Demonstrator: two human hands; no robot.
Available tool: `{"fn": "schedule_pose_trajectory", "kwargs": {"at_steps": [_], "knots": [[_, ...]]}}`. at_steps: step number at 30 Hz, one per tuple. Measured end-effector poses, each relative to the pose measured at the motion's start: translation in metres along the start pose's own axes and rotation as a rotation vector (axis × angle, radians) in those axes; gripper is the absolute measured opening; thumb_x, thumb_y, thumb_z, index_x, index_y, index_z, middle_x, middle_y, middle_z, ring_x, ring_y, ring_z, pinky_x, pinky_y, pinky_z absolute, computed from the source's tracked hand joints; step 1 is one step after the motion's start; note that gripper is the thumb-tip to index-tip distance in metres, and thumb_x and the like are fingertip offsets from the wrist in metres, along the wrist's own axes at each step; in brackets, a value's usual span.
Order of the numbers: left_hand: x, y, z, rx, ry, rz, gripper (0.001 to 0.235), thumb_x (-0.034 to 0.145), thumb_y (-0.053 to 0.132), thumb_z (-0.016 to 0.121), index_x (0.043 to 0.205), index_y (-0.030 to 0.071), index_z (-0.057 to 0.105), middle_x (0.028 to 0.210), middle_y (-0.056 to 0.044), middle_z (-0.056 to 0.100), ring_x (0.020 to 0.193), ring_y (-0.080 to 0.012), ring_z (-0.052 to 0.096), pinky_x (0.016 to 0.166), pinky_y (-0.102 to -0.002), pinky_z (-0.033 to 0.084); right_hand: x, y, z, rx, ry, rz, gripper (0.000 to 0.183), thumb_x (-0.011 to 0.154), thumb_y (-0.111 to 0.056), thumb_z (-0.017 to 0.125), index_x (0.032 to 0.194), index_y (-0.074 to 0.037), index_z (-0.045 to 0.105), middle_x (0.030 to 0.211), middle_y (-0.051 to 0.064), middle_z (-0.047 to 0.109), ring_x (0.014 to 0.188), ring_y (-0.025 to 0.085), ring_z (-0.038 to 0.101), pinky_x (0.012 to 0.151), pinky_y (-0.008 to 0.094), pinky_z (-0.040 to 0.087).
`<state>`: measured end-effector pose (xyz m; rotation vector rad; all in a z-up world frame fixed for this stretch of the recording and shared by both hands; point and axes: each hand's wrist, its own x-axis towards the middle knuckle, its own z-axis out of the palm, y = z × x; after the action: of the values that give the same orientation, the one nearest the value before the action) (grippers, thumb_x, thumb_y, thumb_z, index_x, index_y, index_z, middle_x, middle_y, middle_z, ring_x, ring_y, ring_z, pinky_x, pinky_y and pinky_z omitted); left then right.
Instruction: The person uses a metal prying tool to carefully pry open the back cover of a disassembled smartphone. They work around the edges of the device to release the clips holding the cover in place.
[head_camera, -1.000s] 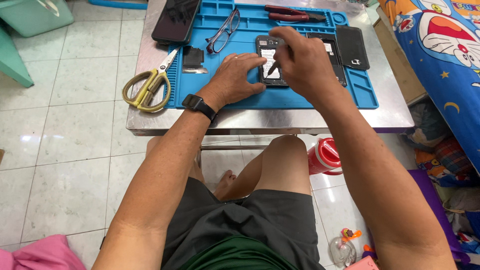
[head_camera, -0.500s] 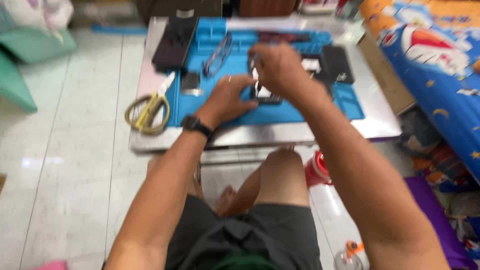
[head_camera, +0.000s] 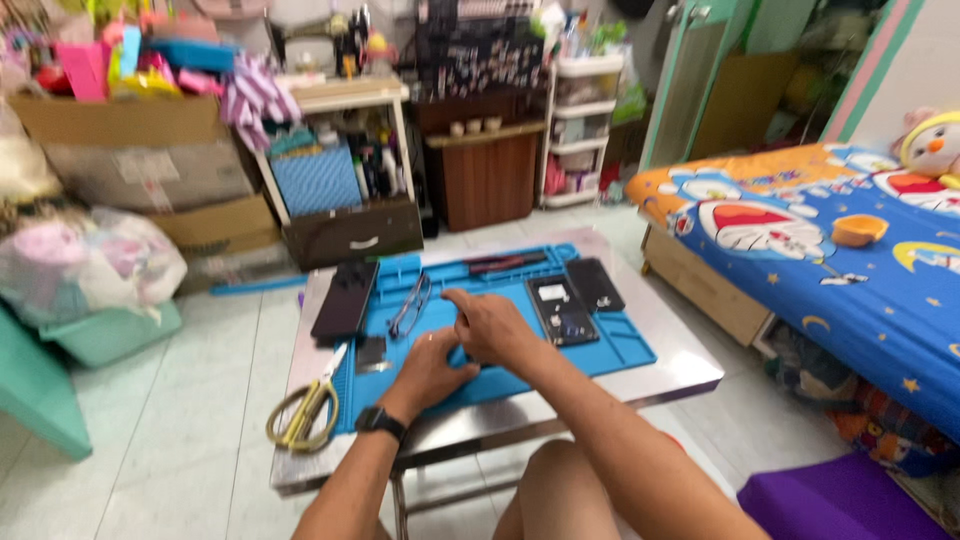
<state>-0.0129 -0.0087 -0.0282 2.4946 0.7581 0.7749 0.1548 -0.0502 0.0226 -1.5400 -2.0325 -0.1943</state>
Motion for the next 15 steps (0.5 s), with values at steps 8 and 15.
{"fn": "schedule_pose_trajectory", "kwargs": {"at_steps": [8, 15], "knots": [[-0.001, 0.034, -0.014, 0.01, -0.147, -0.249, 0.064, 0.085, 0.047, 0.077, 0.145, 0.03, 0.064, 0.157, 0.006, 0.059, 0.155, -0.0193, 0.042, 0.136, -0.049, 0.019, -0.001, 0.002, -0.007, 0.095, -0.038, 0.073, 0.046, 0.102, -0.015, 0.046, 0.147, -0.019, 0.055, 0.08, 0.014, 0.074, 0.075, 0.041, 0.073, 0.065, 0.053, 0.059], [-0.001, 0.011, 0.001, -0.009, -0.155, -0.261, 0.069, 0.087, 0.052, 0.069, 0.151, 0.031, 0.059, 0.158, 0.007, 0.058, 0.156, -0.0196, 0.04, 0.137, -0.049, 0.017, 0.005, -0.004, 0.002, -0.065, -0.014, 0.105, 0.038, 0.103, -0.03, 0.055, 0.135, -0.014, 0.065, 0.062, 0.005, 0.065, 0.057, 0.027, 0.067, 0.048, 0.043, 0.052]]}}
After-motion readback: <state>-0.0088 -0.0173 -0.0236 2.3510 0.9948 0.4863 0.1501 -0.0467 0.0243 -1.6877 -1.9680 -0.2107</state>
